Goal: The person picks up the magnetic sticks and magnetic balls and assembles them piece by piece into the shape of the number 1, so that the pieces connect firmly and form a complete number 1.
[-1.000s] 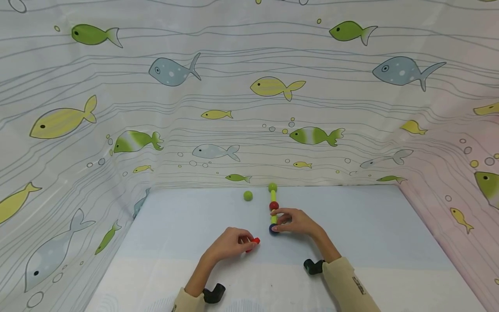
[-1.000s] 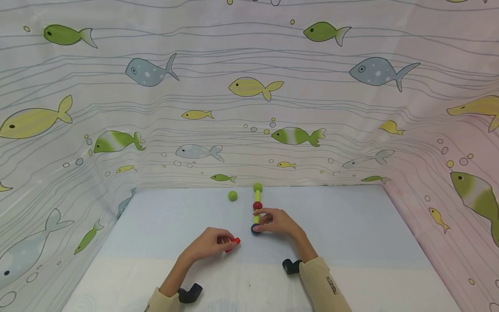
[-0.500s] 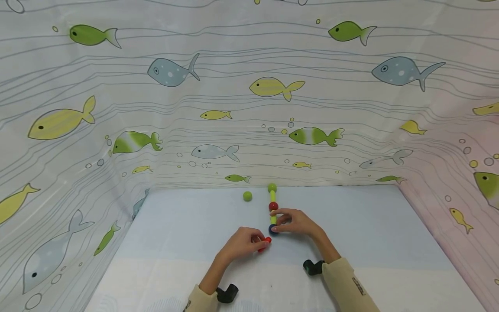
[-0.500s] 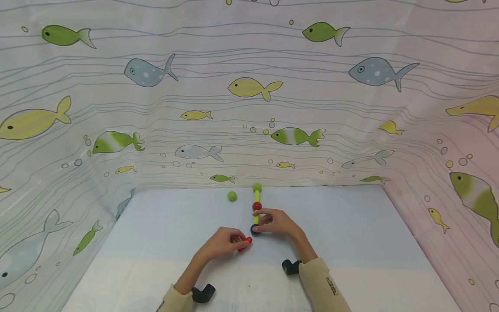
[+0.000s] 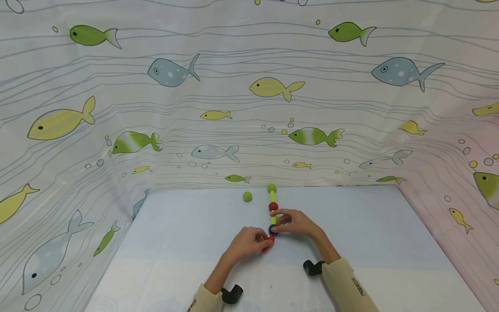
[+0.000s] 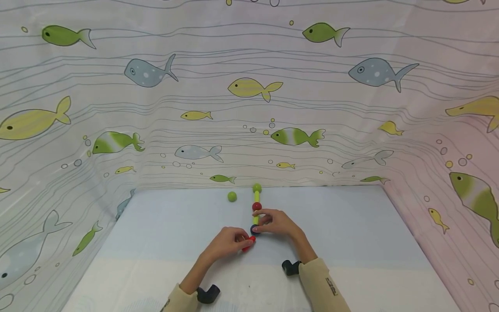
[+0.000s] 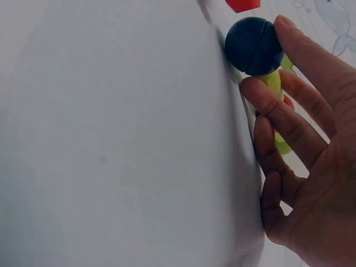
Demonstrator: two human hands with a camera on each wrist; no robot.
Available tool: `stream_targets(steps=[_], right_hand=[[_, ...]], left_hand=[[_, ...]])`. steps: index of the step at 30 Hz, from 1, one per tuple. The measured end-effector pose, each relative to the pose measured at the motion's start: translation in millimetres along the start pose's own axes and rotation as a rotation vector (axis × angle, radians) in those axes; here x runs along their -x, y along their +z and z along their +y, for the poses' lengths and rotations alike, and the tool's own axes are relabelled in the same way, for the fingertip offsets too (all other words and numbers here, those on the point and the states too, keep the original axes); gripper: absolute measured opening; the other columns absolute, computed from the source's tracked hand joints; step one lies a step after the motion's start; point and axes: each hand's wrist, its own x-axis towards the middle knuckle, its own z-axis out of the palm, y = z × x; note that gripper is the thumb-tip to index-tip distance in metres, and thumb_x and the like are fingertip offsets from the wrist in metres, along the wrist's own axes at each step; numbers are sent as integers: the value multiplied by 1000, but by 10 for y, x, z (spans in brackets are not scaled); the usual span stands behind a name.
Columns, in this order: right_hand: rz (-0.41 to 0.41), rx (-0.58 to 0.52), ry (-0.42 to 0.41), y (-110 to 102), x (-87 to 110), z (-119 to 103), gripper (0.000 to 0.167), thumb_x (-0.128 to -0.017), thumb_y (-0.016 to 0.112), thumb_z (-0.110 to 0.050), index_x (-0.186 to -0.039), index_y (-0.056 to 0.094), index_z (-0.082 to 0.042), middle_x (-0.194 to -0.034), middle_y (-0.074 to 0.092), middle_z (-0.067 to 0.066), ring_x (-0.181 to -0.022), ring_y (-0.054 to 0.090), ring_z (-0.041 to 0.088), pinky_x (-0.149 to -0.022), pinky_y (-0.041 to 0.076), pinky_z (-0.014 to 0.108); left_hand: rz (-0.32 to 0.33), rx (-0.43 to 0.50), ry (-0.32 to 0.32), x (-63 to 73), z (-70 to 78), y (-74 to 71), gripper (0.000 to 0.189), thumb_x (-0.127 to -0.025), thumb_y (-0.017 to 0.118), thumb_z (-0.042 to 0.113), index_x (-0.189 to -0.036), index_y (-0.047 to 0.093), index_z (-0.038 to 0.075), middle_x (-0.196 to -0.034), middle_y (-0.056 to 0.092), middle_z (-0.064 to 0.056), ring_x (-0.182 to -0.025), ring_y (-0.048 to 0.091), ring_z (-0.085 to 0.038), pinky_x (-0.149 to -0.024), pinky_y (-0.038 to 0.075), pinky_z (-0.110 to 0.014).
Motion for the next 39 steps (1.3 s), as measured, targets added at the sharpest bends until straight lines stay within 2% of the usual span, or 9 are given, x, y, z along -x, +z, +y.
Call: stream_targets(steps=[10, 17, 39], right_hand=[[3, 5, -14, 3, 5, 1, 52, -83, 80, -38, -128, 64, -19, -94, 71, -11, -96, 64, 11, -94, 43, 49], [4, 1, -8, 3, 13, -8, 51, -82, 80, -37, -127, 64, -19, -94, 71, -11, -95, 64, 11, -92, 43, 47], [23, -5, 6, 15, 16, 7, 50, -83, 80, -38, -127, 64, -21, -96, 71, -9, -95, 65, 11, -92, 46, 48]], left_hand=[[53, 31, -53, 3, 60, 70, 15, -89, 74, 28, -91, 74, 12, -68, 62, 11, -62, 55, -5, -57, 46, -24], [68, 25, -91, 9, 81, 100, 14, -90, 72, 24, -91, 64, 13, -70, 62, 10, -61, 55, -5, -58, 47, -24], [115, 87, -49, -17, 159, 231, 17, -90, 73, 20, -84, 58, 14, -64, 54, 10, -58, 47, -5, -54, 41, -22]])
